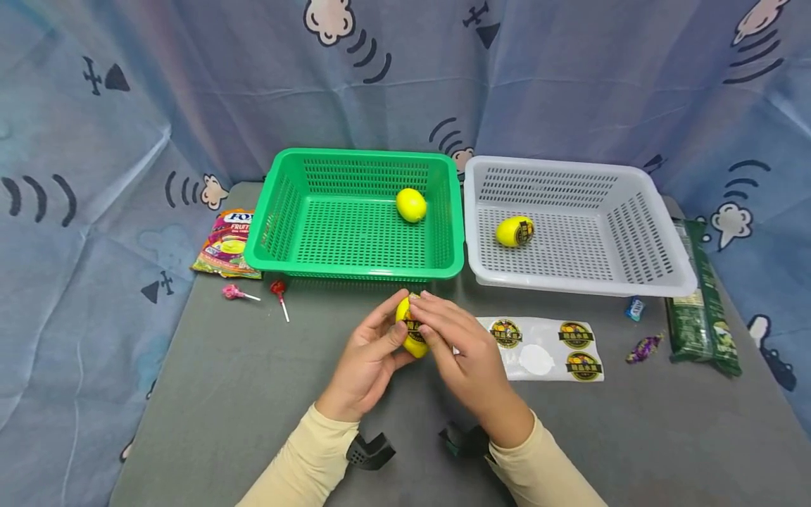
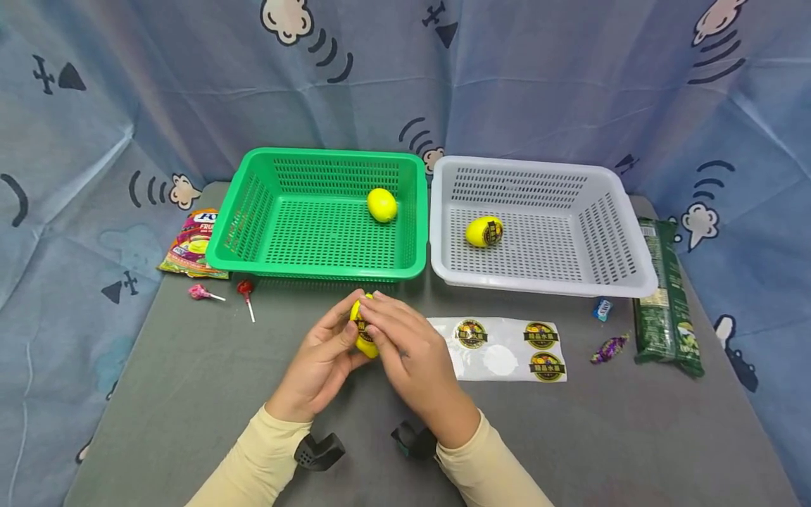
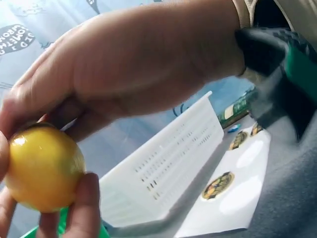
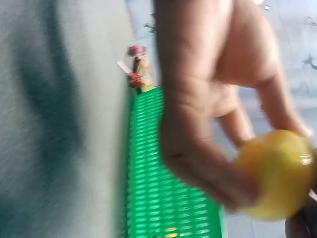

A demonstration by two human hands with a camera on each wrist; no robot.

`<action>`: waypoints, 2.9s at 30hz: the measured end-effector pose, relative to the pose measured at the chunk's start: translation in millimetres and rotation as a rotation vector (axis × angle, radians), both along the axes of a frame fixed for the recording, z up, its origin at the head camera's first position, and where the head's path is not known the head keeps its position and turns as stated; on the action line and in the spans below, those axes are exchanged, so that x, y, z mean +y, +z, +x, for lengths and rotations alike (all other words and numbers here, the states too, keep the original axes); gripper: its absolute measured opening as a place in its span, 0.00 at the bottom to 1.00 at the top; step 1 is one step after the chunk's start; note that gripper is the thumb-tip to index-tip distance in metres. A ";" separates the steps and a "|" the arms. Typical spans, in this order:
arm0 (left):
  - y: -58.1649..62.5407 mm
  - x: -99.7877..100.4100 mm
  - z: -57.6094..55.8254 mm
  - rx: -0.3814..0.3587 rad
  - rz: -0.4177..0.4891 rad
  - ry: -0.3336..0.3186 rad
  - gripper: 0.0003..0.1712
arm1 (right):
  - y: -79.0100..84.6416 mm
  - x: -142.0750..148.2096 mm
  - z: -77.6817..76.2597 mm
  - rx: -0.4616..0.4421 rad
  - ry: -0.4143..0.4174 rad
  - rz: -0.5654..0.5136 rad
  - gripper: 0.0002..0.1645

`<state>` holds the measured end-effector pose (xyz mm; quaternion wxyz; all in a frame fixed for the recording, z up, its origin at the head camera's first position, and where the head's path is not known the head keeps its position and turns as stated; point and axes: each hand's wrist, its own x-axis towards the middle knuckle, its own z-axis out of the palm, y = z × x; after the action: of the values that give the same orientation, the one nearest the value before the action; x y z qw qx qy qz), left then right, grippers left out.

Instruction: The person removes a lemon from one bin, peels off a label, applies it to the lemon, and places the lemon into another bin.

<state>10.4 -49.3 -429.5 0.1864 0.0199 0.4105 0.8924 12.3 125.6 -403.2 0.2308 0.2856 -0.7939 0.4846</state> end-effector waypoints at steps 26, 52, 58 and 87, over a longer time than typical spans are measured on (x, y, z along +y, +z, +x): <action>4.5 5.4 1.0 0.176 -0.307 0.106 0.30 | -12.8 12.1 10.3 -0.455 -0.129 -0.029 0.33; -17.2 11.7 2.4 0.537 -0.412 0.134 0.25 | -17.6 -0.6 15.4 -0.352 -0.225 -0.016 0.27; -20.1 13.6 -0.2 0.510 -0.379 0.131 0.27 | -15.9 -1.0 14.7 -0.410 -0.256 0.010 0.25; -0.5 26.2 -30.6 0.448 -0.374 0.116 0.27 | -14.3 148.4 -27.7 -0.469 -0.820 0.252 0.29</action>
<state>-20.2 -23.1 -430.0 0.0403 0.1584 0.5993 0.7837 -15.4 274.1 -417.6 0.1812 -0.1416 -0.9241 0.3053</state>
